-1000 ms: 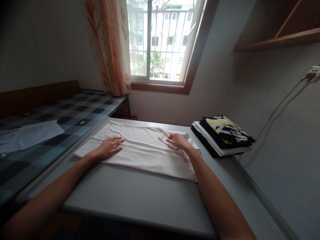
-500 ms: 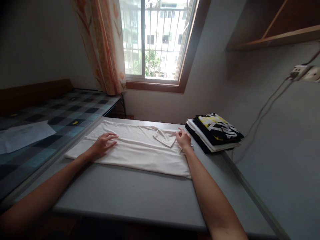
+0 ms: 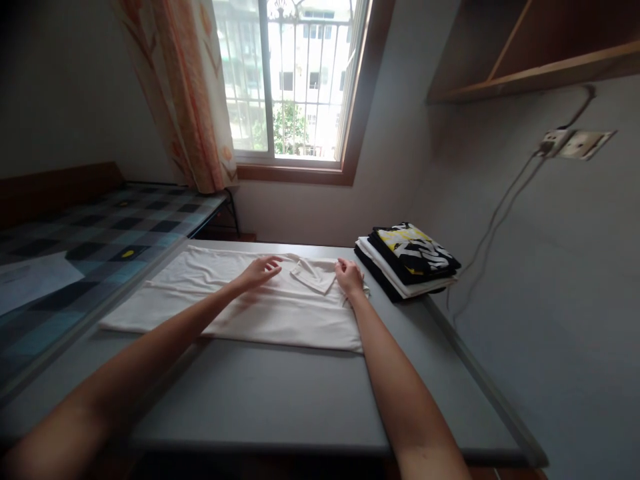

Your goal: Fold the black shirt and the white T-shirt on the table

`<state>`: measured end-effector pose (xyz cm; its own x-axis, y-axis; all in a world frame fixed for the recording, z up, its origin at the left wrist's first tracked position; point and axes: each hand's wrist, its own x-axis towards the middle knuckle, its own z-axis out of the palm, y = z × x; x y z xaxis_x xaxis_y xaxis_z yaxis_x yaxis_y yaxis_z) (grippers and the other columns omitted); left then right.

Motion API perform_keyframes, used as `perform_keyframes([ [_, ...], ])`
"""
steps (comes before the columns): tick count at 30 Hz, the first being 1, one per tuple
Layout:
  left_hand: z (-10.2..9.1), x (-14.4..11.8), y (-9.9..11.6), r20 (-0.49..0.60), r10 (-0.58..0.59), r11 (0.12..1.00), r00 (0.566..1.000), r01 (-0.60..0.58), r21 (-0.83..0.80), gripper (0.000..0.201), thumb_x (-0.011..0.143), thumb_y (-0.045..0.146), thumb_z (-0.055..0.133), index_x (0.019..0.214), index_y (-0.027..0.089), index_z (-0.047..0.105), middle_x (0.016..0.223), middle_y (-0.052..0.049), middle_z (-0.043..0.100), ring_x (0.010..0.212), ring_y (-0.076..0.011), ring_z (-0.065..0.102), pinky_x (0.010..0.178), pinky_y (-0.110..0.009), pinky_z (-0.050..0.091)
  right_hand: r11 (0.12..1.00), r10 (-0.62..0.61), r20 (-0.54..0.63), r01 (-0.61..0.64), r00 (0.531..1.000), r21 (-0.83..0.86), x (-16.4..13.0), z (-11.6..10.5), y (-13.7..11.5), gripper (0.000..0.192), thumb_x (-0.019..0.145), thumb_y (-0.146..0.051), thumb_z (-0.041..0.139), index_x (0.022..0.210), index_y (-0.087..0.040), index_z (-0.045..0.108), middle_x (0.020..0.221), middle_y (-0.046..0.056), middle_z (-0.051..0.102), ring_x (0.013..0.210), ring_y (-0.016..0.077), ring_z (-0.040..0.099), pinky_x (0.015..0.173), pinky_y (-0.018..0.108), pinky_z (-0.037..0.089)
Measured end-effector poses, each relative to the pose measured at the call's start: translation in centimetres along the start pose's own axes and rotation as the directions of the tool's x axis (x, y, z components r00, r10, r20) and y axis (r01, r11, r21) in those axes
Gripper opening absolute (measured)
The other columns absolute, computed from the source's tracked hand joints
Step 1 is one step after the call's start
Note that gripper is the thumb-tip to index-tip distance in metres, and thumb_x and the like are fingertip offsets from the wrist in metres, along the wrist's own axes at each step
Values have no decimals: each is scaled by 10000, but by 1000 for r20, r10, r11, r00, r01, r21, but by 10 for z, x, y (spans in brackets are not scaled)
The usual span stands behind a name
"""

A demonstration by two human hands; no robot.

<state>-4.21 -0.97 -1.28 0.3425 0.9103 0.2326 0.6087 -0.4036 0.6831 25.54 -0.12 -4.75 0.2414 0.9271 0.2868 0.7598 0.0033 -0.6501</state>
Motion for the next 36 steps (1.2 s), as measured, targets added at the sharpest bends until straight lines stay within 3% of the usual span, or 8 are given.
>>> perform_keyframes([
  [4,26,40,10,-22,-185,973,982,180,-143,334,847,297,604,1131,131,663,991,-107,721,853,-201,672,762,-290,523,994,-52,-51,57,997,94,2,5,5,399,873,-289,501,1168,-98,690,1164,164,687,945,212,672,899,306,499],
  [8,44,65,16,-36,-323,919,946,304,-251,321,818,253,615,1100,109,667,916,-107,724,755,-172,666,643,-236,500,997,-65,-8,65,998,44,2,7,8,407,877,-306,516,1225,-165,674,1099,109,720,940,217,674,899,329,500],
  [13,59,73,22,-61,-313,925,948,290,-246,240,807,210,605,995,111,717,887,-86,737,788,-179,678,687,-242,505,993,-108,-22,106,994,-56,0,8,7,384,904,-339,493,1195,-183,688,1247,118,661,1179,249,587,1019,356,432],
  [20,69,62,24,-177,-294,953,939,274,-129,272,819,249,642,1072,194,725,1041,-73,747,1003,-218,670,904,-324,465,977,-91,44,98,995,-191,-7,3,-6,521,909,-281,460,1404,-125,516,1390,166,533,1238,254,520,1021,346,406],
  [25,70,56,22,-213,-192,964,958,224,140,306,822,248,629,1118,251,707,1166,-70,715,1186,-268,581,1019,-408,370,898,-51,121,99,991,-429,-18,-4,-17,514,935,-323,432,1426,-181,488,1434,138,507,1254,303,458,1025,441,355],
  [28,71,54,20,-203,-107,947,973,162,276,283,867,251,574,1125,252,691,1211,-80,693,1253,-270,532,1021,-430,353,864,-18,134,83,991,-497,-20,-7,-19,503,951,-366,408,1413,-188,492,1444,131,497,1271,298,434,1035,444,335],
  [36,72,51,22,-151,-74,935,986,122,334,314,945,195,431,1167,250,646,1292,-84,647,1410,-247,370,1069,-448,302,856,9,88,38,996,-516,-23,-7,-19,480,944,-395,415,1346,-166,541,1422,141,504,1265,313,417,1038,440,315],
])
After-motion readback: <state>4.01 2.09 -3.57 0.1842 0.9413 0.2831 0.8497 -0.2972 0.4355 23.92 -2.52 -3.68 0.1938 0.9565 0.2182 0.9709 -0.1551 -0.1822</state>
